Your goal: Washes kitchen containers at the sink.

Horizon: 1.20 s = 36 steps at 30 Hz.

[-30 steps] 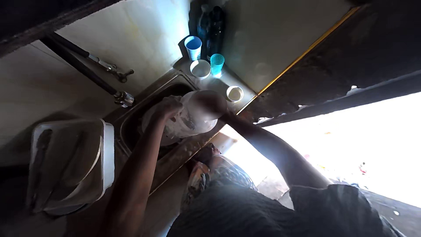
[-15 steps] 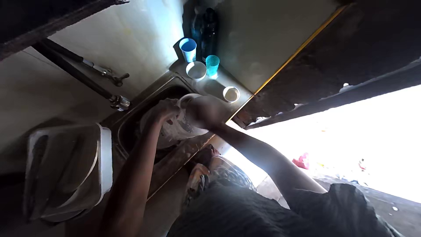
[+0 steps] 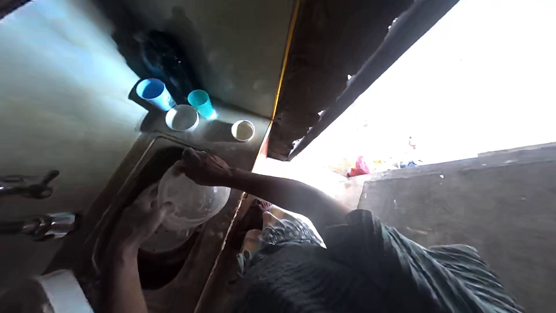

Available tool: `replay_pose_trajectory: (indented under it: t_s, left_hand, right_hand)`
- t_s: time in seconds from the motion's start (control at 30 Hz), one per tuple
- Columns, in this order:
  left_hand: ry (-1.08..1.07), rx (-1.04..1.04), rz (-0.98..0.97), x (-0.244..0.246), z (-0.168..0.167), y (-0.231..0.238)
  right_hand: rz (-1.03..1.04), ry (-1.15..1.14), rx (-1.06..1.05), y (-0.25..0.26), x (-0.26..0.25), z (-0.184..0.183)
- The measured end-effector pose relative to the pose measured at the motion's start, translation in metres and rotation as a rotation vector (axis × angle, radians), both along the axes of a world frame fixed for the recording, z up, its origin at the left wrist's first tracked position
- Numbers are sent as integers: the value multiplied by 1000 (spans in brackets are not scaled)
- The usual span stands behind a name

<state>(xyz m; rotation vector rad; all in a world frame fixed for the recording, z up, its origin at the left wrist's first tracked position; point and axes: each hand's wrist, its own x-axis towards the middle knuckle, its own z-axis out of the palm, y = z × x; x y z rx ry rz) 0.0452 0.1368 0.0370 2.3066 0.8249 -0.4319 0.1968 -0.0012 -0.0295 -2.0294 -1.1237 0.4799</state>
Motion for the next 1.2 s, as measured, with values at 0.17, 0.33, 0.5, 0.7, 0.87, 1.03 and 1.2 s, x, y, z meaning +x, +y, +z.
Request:
replay_pose_trajectory:
  t_s: [0.17,0.33,0.5,0.7,0.87,1.03,1.2]
  left_hand:
    - [-334,-218,370,-42,-28,-3]
    - [-213,-253,704,-78,-138,12]
    - [-492,-661,931,-57,-171,-16]
    - [-721,-329,663,-35,-74,-32]
    - [-515,299,-40,-35,-39,-60]
    - [-215,377,-249,-22,-31,-87]
    - [-477,433,-385,-32,-57,-100]
  right_hand:
    - [40,60,150,-19,19,-16]
    - [52,178,301,-50,26,-33]
    - [-65,221,202,-71,40,-57]
    - [-227,240,-148,-95,59,-57]
    - [-346,367,-59,-103,73,-31]
    - [-405,509,134,-72,52,-24]
    - [-103,354,-75,-45,7,6]
